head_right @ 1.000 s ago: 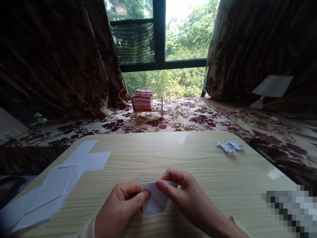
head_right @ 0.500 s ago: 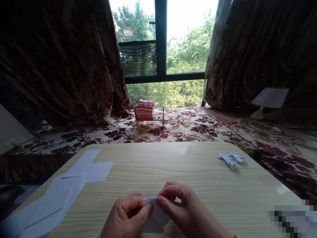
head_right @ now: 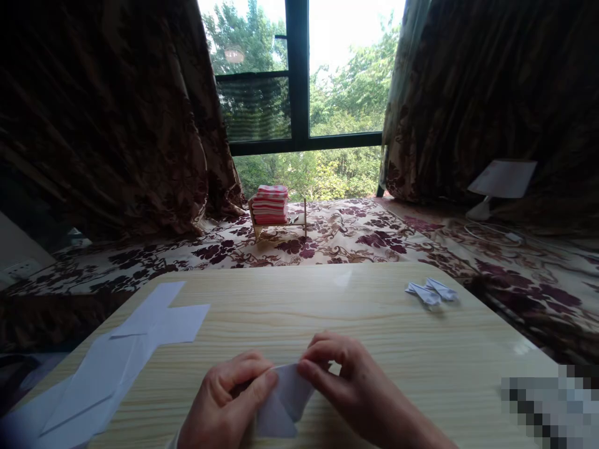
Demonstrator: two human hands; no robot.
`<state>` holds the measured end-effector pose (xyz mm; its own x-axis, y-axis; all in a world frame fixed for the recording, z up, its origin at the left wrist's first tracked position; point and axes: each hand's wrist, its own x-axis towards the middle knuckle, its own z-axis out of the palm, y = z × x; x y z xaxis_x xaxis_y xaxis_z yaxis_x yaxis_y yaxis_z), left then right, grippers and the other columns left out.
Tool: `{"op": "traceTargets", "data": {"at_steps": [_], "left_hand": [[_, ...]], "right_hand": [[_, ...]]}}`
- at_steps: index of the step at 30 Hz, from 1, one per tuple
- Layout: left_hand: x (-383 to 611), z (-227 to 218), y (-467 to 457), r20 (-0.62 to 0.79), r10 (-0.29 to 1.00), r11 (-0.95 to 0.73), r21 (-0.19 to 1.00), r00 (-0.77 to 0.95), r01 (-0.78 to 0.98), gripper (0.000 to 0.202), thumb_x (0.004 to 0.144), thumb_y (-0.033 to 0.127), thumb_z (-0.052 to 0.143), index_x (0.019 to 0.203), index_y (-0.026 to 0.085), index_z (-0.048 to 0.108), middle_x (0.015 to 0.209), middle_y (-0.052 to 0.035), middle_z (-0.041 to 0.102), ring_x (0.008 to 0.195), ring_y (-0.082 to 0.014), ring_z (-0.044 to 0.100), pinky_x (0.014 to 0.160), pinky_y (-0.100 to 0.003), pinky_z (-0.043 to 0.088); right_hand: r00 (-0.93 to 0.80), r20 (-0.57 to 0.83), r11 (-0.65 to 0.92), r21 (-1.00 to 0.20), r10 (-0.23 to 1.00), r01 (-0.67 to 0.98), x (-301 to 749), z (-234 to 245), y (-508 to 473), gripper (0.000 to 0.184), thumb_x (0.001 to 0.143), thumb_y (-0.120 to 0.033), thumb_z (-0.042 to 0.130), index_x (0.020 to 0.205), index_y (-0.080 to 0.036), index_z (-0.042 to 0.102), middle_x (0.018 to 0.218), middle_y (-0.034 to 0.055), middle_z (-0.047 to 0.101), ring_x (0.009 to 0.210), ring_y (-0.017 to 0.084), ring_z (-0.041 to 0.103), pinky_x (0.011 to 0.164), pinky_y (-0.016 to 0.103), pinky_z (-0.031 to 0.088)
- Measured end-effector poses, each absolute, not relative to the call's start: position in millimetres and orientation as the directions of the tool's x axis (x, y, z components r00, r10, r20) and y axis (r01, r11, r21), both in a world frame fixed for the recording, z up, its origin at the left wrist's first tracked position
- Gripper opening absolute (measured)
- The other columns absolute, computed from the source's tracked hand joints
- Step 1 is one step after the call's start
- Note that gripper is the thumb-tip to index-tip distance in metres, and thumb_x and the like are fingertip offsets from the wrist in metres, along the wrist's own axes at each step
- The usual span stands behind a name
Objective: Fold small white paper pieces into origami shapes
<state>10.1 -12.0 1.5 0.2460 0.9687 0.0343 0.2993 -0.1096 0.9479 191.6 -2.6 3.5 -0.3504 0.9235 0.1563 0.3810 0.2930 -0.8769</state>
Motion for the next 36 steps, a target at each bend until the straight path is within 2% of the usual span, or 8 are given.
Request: {"op": "traceTargets", "data": {"at_steps": [4,9,11,14,17,21,29,36], "left_hand": [[2.5,-1.5,-4.4,0.068,0.986,-0.106,0.960,0.153,0.260,0.031,0.079,0.030,0.056,0.053,0.014,0.062,0.060,-0.0009,0.049,0.060,-0.0134,0.046,0.055,-0.023,0.034],[-4.9,-6.9,9.3,0.070,0.990,-0.060,0.994,-0.121,0.089,0.025,0.077,0.037,0.060,0.068,0.016,0.070,0.062,0.0009,0.055,0.061,-0.0127,0.046,0.055,-0.021,0.036],[-0.4,-4.1,10.6,0.057,0.988,-0.053,0.998,-0.147,0.033,0.025,0.075,0.039,0.063,0.070,0.016,0.071,0.062,0.0015,0.057,0.061,-0.0125,0.047,0.056,-0.021,0.038],[10.8,2.2,8.2,0.040,0.991,-0.047,0.997,-0.129,-0.057,0.026,0.074,0.041,0.063,0.076,0.016,0.072,0.066,0.0007,0.060,0.066,-0.0138,0.050,0.061,-0.022,0.040],[16.9,5.3,7.9,-0.003,1.000,0.001,0.995,-0.022,-0.101,0.031,0.073,0.044,0.064,0.078,0.015,0.072,0.062,-0.0002,0.059,0.064,-0.0142,0.050,0.061,-0.023,0.040],[15.8,8.8,15.6,-0.065,0.979,0.075,0.996,0.192,-0.048,0.039,0.070,0.049,0.063,0.074,0.011,0.071,0.059,-0.0019,0.057,0.062,-0.0145,0.049,0.060,-0.025,0.040],[18.8,3.9,18.9,-0.114,0.980,0.102,0.992,0.161,0.078,0.030,0.068,0.038,0.058,0.051,0.013,0.058,0.050,0.0022,0.045,0.054,-0.0107,0.037,0.051,-0.023,0.029],[13.0,-2.6,16.1,-0.194,0.955,0.171,0.978,0.225,0.117,0.027,0.066,0.034,0.052,0.046,0.017,0.048,0.049,0.0032,0.040,0.053,-0.0111,0.035,0.050,-0.024,0.026]], "right_hand": [[-0.274,0.183,0.286,-0.870,0.944,0.401,212.0,0.9,8.9,0.034,0.084,-0.042,0.055,0.063,-0.017,0.064,0.067,0.0029,0.060,0.066,0.017,0.056,0.062,0.026,0.043],[0.142,0.130,0.091,-0.963,0.981,0.255,217.3,-5.0,17.4,0.040,0.077,-0.055,0.059,0.080,-0.017,0.070,0.071,0.0054,0.064,0.071,0.019,0.057,0.065,0.027,0.047],[0.023,0.100,0.094,-0.974,0.995,0.206,200.3,-4.1,14.2,0.046,0.079,-0.058,0.054,0.089,-0.015,0.070,0.072,0.0051,0.063,0.067,0.018,0.056,0.062,0.028,0.047],[-0.203,0.119,0.144,-0.983,0.972,0.114,170.1,1.2,8.4,0.039,0.082,-0.053,0.053,0.089,-0.017,0.067,0.074,0.0028,0.062,0.068,0.016,0.056,0.059,0.025,0.046],[-0.198,0.162,0.166,-0.986,0.967,0.005,158.6,6.7,9.3,0.037,0.080,-0.052,0.056,0.074,-0.016,0.063,0.065,-0.0001,0.057,0.062,0.014,0.053,0.056,0.023,0.043],[-0.294,0.102,0.096,-0.995,0.950,-0.036,170.0,9.2,14.2,0.036,0.078,-0.050,0.059,0.074,-0.014,0.061,0.066,0.0007,0.058,0.063,0.015,0.052,0.059,0.025,0.042],[-0.268,0.054,0.085,-0.991,0.962,0.104,177.7,-5.1,8.6,0.035,0.080,-0.047,0.059,0.067,-0.014,0.058,0.060,-0.0018,0.053,0.057,0.012,0.048,0.051,0.022,0.036],[-0.246,0.009,0.014,-1.000,0.969,0.020,172.2,-19.9,8.5,0.033,0.080,-0.048,0.059,0.076,-0.015,0.063,0.069,0.0013,0.062,0.061,0.014,0.055,0.054,0.022,0.041]]}}
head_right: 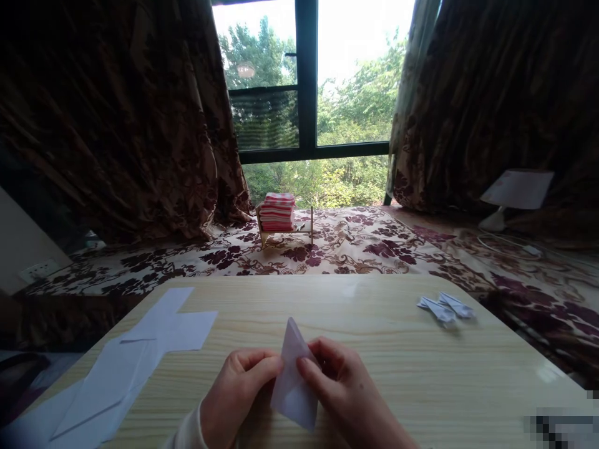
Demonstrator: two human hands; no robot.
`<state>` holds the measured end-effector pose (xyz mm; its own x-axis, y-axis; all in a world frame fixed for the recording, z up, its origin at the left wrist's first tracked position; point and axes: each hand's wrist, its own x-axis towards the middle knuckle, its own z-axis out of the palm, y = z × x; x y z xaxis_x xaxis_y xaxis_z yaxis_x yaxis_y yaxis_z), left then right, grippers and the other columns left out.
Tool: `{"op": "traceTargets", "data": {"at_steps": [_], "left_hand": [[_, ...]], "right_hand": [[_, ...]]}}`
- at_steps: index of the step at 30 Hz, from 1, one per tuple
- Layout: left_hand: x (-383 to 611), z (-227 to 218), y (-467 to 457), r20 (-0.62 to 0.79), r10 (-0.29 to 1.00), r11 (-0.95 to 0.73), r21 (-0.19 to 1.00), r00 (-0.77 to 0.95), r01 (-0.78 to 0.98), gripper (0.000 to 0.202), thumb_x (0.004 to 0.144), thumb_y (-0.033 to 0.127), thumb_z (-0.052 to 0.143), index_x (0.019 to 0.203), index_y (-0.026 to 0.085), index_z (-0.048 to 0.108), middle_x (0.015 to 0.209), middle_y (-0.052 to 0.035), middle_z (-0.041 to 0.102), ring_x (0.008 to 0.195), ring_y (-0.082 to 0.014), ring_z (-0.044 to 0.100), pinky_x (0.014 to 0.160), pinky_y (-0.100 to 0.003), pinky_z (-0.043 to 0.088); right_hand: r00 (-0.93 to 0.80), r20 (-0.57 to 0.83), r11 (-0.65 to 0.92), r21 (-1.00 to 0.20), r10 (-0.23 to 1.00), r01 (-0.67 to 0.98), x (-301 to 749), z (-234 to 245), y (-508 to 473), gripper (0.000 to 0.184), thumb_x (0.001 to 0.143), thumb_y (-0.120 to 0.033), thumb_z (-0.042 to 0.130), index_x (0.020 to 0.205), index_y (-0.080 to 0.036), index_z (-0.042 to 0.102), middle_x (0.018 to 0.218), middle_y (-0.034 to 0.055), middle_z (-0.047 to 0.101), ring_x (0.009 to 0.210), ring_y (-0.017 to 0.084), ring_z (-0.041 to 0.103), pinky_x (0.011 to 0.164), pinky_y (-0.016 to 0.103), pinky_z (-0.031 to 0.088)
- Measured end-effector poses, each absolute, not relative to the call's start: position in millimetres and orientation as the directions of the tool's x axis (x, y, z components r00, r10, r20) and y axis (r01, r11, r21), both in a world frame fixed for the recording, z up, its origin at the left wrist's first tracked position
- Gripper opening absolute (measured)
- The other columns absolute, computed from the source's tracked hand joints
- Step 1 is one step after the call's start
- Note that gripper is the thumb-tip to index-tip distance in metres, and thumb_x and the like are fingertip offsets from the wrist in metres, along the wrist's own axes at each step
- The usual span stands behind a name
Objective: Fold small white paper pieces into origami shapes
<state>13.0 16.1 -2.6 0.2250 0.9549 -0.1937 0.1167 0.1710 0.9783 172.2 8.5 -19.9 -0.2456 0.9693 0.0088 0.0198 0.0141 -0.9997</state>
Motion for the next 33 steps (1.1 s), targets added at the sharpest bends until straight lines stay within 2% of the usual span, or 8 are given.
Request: {"op": "traceTargets", "data": {"at_steps": [6,9,12,15,20,26,33], "left_hand": [[14.5,2.3,12.0,-0.163,0.954,0.135,0.983,0.252,0.125,0.025,0.067,0.029,0.047,0.045,0.018,0.043,0.049,0.0032,0.035,0.054,-0.0117,0.033,0.052,-0.026,0.025],[14.7,2.8,10.6,-0.160,0.955,0.130,0.983,0.249,0.129,0.025,0.066,0.028,0.047,0.043,0.019,0.042,0.046,0.0032,0.036,0.053,-0.0121,0.035,0.052,-0.026,0.025],[13.5,1.1,10.7,-0.181,0.957,0.158,0.980,0.227,0.118,0.026,0.066,0.028,0.048,0.042,0.018,0.044,0.044,0.0035,0.038,0.051,-0.0116,0.035,0.052,-0.026,0.026],[12.6,-0.9,11.6,-0.205,0.958,0.190,0.978,0.203,0.091,0.027,0.065,0.029,0.050,0.042,0.017,0.047,0.043,0.0032,0.041,0.049,-0.0109,0.036,0.051,-0.025,0.026],[12.4,-1.1,13.5,-0.247,0.950,0.245,0.969,0.189,0.038,0.024,0.063,0.030,0.054,0.046,0.014,0.055,0.045,0.0027,0.044,0.050,-0.0107,0.039,0.050,-0.024,0.027],[14.1,-1.5,13.9,-0.314,0.927,0.340,0.934,0.204,-0.108,0.024,0.061,0.034,0.061,0.049,0.014,0.056,0.047,0.0041,0.044,0.049,-0.0079,0.037,0.047,-0.021,0.028],[15.3,-0.8,14.4,-0.338,0.902,0.404,0.882,0.270,-0.245,0.024,0.059,0.035,0.068,0.052,0.013,0.061,0.047,0.0038,0.048,0.046,-0.0062,0.040,0.045,-0.019,0.032]], "right_hand": [[-0.251,0.025,0.013,-0.999,0.968,-0.048,164.7,-22.8,2.5,0.029,0.081,-0.043,0.060,0.096,-0.019,0.060,0.083,0.0036,0.065,0.075,0.019,0.061,0.064,0.027,0.048],[-0.233,0.069,0.081,-0.996,0.970,0.042,162.2,-21.7,-0.1,0.022,0.085,-0.040,0.055,0.087,-0.019,0.060,0.075,0.0022,0.061,0.067,0.016,0.058,0.056,0.023,0.046],[-0.191,0.244,0.274,-0.950,0.951,0.149,162.0,-19.2,-1.7,0.014,0.087,-0.029,0.052,0.081,-0.020,0.061,0.077,0.0020,0.057,0.068,0.014,0.056,0.055,0.021,0.045],[-0.189,0.430,0.467,-0.845,0.883,0.259,163.7,-16.8,-2.9,0.013,0.087,-0.018,0.050,0.087,-0.022,0.062,0.087,0.0037,0.057,0.078,0.016,0.057,0.063,0.021,0.047],[-0.259,0.560,0.615,-0.687,0.787,0.386,166.2,-13.4,-4.5,0.017,0.088,-0.012,0.047,0.092,-0.022,0.060,0.092,0.0054,0.053,0.079,0.015,0.056,0.064,0.024,0.048],[-0.334,0.619,0.702,-0.596,0.711,0.390,167.4,-11.5,-4.9,0.025,0.087,-0.008,0.044,0.103,-0.023,0.056,0.093,0.0063,0.052,0.083,0.017,0.052,0.065,0.027,0.048],[-0.352,0.582,0.680,-0.614,0.733,0.401,170.3,-11.1,-6.4,0.025,0.089,-0.011,0.043,0.104,-0.025,0.058,0.094,0.0059,0.051,0.082,0.017,0.052,0.066,0.027,0.048]]}}
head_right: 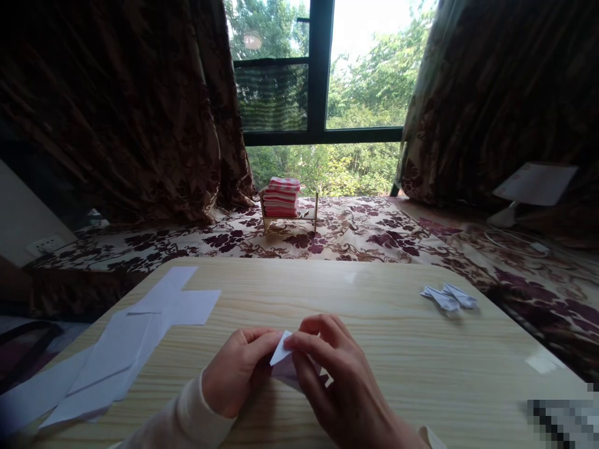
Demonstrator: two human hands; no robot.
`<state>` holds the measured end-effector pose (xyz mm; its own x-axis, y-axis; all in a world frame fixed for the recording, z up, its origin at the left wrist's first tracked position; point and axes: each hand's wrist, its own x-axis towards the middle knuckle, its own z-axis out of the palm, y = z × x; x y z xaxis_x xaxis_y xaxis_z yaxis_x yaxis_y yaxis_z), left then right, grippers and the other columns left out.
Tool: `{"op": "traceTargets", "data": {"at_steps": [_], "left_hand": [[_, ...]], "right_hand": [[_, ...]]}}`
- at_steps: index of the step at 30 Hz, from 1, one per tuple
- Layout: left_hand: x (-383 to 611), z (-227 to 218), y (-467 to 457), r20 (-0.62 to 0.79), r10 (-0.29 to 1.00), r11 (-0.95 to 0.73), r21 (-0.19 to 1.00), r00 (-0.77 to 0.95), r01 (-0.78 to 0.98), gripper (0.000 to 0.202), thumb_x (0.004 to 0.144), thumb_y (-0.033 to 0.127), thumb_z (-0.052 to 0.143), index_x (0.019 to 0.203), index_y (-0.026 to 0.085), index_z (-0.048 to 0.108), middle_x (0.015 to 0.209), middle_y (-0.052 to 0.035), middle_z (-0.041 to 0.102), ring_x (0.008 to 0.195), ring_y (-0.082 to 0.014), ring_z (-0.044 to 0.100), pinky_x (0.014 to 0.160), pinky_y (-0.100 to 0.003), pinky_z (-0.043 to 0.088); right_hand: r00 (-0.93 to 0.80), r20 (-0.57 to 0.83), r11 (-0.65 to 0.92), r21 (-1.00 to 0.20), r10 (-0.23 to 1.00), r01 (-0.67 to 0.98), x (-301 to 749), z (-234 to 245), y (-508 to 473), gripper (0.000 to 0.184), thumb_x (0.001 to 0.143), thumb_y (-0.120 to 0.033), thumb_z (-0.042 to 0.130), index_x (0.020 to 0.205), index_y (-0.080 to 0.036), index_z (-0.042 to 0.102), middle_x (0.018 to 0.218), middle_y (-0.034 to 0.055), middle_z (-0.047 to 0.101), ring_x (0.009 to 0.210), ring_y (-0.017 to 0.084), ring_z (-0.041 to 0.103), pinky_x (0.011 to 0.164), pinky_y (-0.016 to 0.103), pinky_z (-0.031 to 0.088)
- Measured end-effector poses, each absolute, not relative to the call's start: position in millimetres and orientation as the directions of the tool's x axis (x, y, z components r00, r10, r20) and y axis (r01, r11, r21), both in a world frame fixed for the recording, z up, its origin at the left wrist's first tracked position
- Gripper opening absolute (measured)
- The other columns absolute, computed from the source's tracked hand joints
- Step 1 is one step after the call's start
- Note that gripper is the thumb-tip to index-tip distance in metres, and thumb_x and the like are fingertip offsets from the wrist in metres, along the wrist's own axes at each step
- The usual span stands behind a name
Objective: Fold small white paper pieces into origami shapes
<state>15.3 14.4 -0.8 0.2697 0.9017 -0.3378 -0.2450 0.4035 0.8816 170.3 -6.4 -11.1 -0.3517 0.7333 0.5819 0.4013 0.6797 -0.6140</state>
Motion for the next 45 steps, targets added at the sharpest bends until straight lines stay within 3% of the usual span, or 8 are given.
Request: {"op": "traceTargets", "data": {"at_steps": [5,15,22,28,34,45], "left_hand": [[14.7,-2.0,14.6,-0.335,0.897,0.412,0.868,0.287,-0.275,0.024,0.059,0.035,0.071,0.055,0.011,0.066,0.051,0.0001,0.055,0.049,-0.0076,0.047,0.048,-0.018,0.037],[14.5,-1.5,13.5,-0.317,0.898,0.403,0.871,0.306,-0.279,0.025,0.058,0.035,0.073,0.058,0.010,0.069,0.051,-0.0001,0.054,0.050,-0.0082,0.047,0.050,-0.019,0.039],[12.9,-0.1,12.1,-0.275,0.916,0.327,0.934,0.292,-0.145,0.026,0.061,0.033,0.071,0.068,0.007,0.073,0.055,-0.0015,0.055,0.058,-0.0107,0.048,0.057,-0.022,0.039],[13.5,1.5,12.9,-0.272,0.930,0.305,0.947,0.248,-0.102,0.023,0.059,0.032,0.066,0.058,0.009,0.069,0.049,0.0006,0.052,0.050,-0.0088,0.043,0.051,-0.022,0.035],[15.4,2.9,11.4,-0.262,0.932,0.282,0.958,0.249,-0.048,0.025,0.060,0.035,0.065,0.059,0.010,0.069,0.050,-0.0002,0.054,0.052,-0.0105,0.046,0.052,-0.023,0.036],[16.8,3.7,10.0,-0.260,0.943,0.262,0.965,0.208,0.017,0.022,0.060,0.030,0.060,0.057,0.011,0.070,0.051,-0.0006,0.055,0.051,-0.0106,0.045,0.050,-0.022,0.034]], "right_hand": [[-0.336,0.551,0.645,-0.648,0.764,0.404,170.6,-11.6,-6.2,0.022,0.091,-0.016,0.043,0.101,-0.025,0.060,0.094,0.0053,0.052,0.082,0.016,0.053,0.066,0.025,0.049],[-0.321,0.567,0.651,-0.632,0.759,0.421,169.7,-14.7,-4.2,0.025,0.089,-0.013,0.043,0.103,-0.025,0.061,0.096,0.0051,0.054,0.086,0.015,0.054,0.068,0.023,0.049],[-0.287,0.555,0.624,-0.667,0.781,0.407,171.1,-14.5,-4.7,0.022,0.089,-0.015,0.045,0.103,-0.025,0.059,0.097,0.0042,0.055,0.086,0.014,0.056,0.069,0.022,0.050],[-0.357,0.619,0.712,-0.563,0.700,0.420,176.8,-9.3,-5.6,0.036,0.080,-0.017,0.060,0.115,-0.023,0.052,0.111,0.0084,0.051,0.101,0.019,0.053,0.080,0.027,0.049],[-0.231,0.682,0.703,-0.575,0.694,0.418,174.5,-12.5,-1.8,0.017,0.086,-0.009,0.053,0.095,-0.022,0.060,0.087,0.0035,0.057,0.079,0.014,0.056,0.063,0.022,0.050],[-0.170,0.674,0.675,-0.618,0.719,0.403,170.5,-12.4,-1.0,0.013,0.085,-0.011,0.055,0.090,-0.021,0.062,0.082,0.0028,0.060,0.073,0.014,0.058,0.060,0.022,0.050]]}}
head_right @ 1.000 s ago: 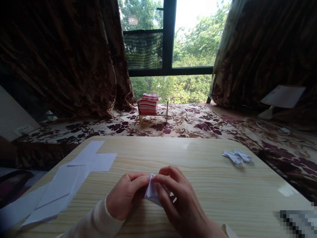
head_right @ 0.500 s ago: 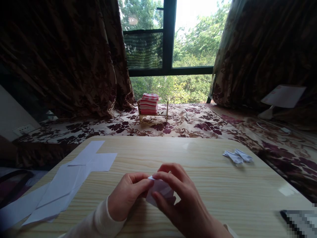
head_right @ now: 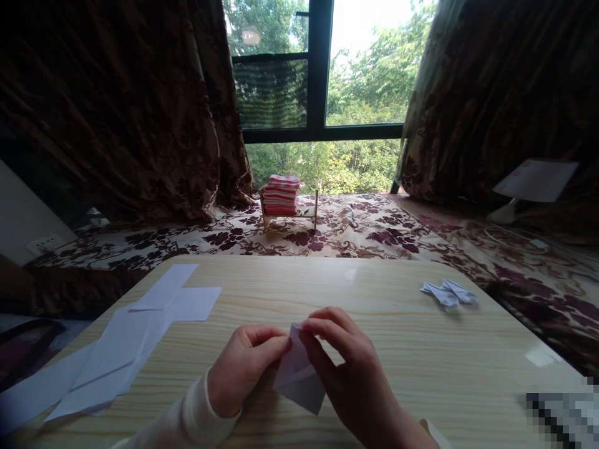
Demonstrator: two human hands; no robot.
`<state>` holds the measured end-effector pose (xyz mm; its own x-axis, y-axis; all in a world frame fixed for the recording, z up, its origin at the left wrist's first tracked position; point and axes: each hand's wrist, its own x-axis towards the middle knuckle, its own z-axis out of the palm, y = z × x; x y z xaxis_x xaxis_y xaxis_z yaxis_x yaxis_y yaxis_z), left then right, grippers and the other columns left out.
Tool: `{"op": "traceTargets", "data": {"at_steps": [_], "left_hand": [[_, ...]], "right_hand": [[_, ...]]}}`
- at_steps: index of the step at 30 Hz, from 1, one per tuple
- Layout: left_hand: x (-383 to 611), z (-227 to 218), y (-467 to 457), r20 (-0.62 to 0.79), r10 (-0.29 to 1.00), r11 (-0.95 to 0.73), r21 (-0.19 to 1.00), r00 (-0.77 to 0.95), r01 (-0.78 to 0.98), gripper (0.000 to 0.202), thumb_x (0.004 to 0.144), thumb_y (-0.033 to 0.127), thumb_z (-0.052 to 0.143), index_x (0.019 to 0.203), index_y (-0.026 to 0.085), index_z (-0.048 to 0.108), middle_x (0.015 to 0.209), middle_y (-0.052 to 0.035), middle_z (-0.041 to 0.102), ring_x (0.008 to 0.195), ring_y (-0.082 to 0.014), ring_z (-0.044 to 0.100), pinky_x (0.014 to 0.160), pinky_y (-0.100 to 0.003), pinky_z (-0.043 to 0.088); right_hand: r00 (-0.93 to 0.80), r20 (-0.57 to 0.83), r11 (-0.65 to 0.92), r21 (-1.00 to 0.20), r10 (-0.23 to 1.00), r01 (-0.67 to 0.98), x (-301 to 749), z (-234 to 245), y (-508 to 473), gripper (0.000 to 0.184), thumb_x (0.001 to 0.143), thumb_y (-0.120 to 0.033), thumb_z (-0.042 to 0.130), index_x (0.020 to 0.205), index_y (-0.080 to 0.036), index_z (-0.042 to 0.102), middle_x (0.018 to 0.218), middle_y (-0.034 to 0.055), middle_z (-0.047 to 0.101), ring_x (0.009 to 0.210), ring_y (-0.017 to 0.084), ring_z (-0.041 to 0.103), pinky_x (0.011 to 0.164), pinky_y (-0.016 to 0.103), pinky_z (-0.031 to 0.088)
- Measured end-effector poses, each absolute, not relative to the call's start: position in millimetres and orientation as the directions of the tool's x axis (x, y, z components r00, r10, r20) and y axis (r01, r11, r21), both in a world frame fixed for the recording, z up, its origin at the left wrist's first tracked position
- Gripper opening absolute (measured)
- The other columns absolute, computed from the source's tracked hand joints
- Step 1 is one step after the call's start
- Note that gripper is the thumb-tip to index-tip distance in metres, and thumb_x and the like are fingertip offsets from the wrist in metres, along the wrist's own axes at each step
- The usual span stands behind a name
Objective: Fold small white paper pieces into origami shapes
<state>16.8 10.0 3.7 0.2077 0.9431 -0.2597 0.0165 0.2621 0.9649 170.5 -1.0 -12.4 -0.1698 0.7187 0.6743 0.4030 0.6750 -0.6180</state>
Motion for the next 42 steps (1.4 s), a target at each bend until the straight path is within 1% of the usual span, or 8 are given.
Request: {"op": "traceTargets", "data": {"at_steps": [3,7,10,20,26,36,39,42], "left_hand": [[16.2,4.8,10.4,-0.250,0.951,0.251,0.968,0.179,0.018,0.020,0.059,0.029,0.059,0.051,0.012,0.067,0.048,0.0003,0.053,0.050,-0.0106,0.044,0.050,-0.023,0.033],[14.5,4.3,10.8,-0.253,0.956,0.253,0.967,0.150,0.015,0.019,0.059,0.026,0.057,0.047,0.013,0.062,0.045,0.0023,0.048,0.048,-0.0096,0.041,0.048,-0.022,0.030],[13.4,2.8,11.3,-0.268,0.952,0.270,0.963,0.150,0.001,0.018,0.060,0.026,0.057,0.048,0.013,0.062,0.045,0.0025,0.048,0.049,-0.0096,0.040,0.048,-0.022,0.029],[14.6,2.0,12.0,-0.297,0.940,0.319,0.941,0.171,-0.117,0.021,0.058,0.032,0.064,0.051,0.012,0.064,0.046,0.0027,0.048,0.048,-0.0085,0.038,0.048,-0.021,0.030],[13.7,-0.4,12.2,-0.341,0.914,0.384,0.902,0.220,-0.199,0.023,0.057,0.033,0.070,0.062,0.011,0.070,0.053,0.0000,0.055,0.052,-0.0091,0.046,0.052,-0.021,0.036],[10.8,9.1,12.9,-0.247,0.913,0.339,0.903,0.325,-0.264,0.023,0.061,0.029,0.071,0.075,0.011,0.074,0.064,-0.0052,0.066,0.062,-0.0145,0.056,0.066,-0.026,0.045],[10.8,10.4,11.7,-0.190,0.919,0.270,0.941,0.345,-0.202,0.021,0.065,0.026,0.069,0.081,0.013,0.075,0.070,-0.0050,0.069,0.069,-0.0159,0.058,0.069,-0.025,0.044],[12.3,12.4,11.1,-0.135,0.948,0.174,0.978,0.289,-0.115,0.019,0.066,0.023,0.066,0.079,0.013,0.075,0.068,-0.0037,0.069,0.070,-0.0158,0.057,0.066,-0.023,0.043]], "right_hand": [[-0.208,0.672,0.687,-0.599,0.711,0.412,171.4,-12.8,-1.8,0.016,0.085,-0.009,0.055,0.093,-0.022,0.062,0.084,0.0032,0.059,0.075,0.014,0.057,0.062,0.023,0.049],[-0.331,0.688,0.754,-0.507,0.646,0.418,172.4,-11.8,-2.8,0.027,0.084,-0.005,0.052,0.101,-0.024,0.060,0.084,0.0035,0.056,0.075,0.015,0.054,0.061,0.027,0.047],[-0.387,0.680,0.772,-0.456,0.623,0.443,173.0,-11.1,-3.2,0.026,0.083,-0.005,0.052,0.098,-0.024,0.061,0.086,0.0044,0.055,0.076,0.016,0.053,0.062,0.029,0.046],[-0.430,0.648,0.768,-0.429,0.629,0.476,173.4,-10.2,-4.9,0.023,0.084,-0.009,0.051,0.096,-0.024,0.062,0.090,0.0063,0.056,0.081,0.018,0.054,0.065,0.030,0.048],[-0.436,0.643,0.768,-0.433,0.630,0.472,173.2,-11.0,-4.2,0.024,0.084,-0.007,0.052,0.096,-0.024,0.062,0.091,0.0062,0.055,0.083,0.018,0.053,0.067,0.031,0.048],[-0.396,0.672,0.770,-0.451,0.625,0.451,170.6,-3.2,-2.8,0.027,0.082,-0.006,0.051,0.097,-0.024,0.064,0.092,0.0068,0.056,0.082,0.018,0.054,0.067,0.031,0.050],[-0.355,0.671,0.752,-0.505,0.651,0.424,170.9,-2.2,-1.9,0.027,0.083,-0.008,0.050,0.099,-0.024,0.064,0.091,0.0065,0.056,0.080,0.017,0.055,0.066,0.030,0.051],[-0.206,0.639,0.658,-0.629,0.741,0.414,174.1,-3.3,0.8,0.021,0.085,-0.014,0.050,0.099,-0.022,0.064,0.094,0.0071,0.058,0.083,0.017,0.057,0.068,0.028,0.050]]}}
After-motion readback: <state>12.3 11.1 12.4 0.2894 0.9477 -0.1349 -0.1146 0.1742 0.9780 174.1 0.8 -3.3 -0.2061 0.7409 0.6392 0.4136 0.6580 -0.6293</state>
